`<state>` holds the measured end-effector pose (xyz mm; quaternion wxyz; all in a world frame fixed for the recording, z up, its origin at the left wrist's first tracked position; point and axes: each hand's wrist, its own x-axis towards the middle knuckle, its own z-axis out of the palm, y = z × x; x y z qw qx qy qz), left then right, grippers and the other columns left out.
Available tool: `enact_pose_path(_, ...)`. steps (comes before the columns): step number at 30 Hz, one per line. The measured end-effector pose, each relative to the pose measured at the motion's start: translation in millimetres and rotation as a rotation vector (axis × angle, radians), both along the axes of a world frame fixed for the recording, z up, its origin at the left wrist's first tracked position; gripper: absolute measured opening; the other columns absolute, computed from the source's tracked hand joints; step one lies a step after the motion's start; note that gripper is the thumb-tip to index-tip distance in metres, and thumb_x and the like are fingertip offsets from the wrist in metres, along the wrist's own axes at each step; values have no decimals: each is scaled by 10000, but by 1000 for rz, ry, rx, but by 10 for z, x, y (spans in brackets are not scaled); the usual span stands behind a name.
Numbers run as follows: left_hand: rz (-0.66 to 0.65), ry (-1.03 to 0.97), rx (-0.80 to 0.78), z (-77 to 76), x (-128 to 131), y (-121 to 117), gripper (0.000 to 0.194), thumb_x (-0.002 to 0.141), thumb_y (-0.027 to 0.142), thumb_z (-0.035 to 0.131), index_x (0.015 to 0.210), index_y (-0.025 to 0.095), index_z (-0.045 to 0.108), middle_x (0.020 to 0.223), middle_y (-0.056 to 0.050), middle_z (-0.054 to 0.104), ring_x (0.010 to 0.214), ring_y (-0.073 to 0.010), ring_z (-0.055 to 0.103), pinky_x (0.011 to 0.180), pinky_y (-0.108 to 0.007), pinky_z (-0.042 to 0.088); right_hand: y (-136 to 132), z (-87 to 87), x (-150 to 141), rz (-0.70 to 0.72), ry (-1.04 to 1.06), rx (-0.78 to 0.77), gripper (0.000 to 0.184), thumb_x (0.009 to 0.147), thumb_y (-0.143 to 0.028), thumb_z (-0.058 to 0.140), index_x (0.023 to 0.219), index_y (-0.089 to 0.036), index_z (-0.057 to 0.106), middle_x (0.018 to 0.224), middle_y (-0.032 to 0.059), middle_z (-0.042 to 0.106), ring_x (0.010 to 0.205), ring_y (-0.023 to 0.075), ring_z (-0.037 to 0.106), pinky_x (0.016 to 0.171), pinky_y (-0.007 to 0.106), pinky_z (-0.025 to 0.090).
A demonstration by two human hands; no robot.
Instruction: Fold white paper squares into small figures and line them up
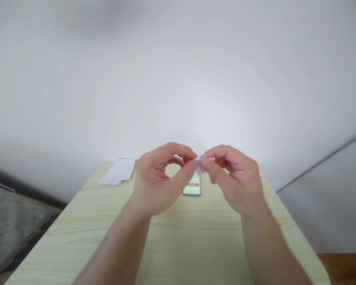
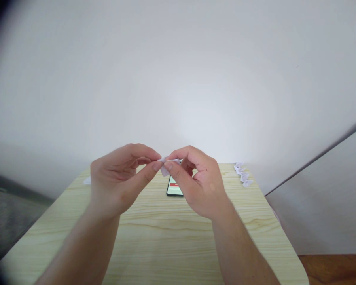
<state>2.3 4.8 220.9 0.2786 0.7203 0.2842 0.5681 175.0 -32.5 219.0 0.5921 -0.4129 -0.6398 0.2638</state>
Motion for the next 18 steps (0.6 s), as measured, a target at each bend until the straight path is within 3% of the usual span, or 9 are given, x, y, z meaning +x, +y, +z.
enact_pose_path(10,-4,-39,1,16,36,-13,86,813,135,769,867,199,751,829,-11,751,755,-151,683,709,-297,599,-4,-21,-34,-40,36,30,49,932,-282,701,954,-240,715,807,9,714,652,136,600,531,269,469)
enact_pose_path(18,-109,18,-182,-3,-74,64,75,869,215,695,811,185,730,697,-20,670,644,-142,611,565,-263,512,-22,20,-7,-58,-114,94,46,940,-279,692,934,-241,717,850,17,719,674,142,617,589,295,480)
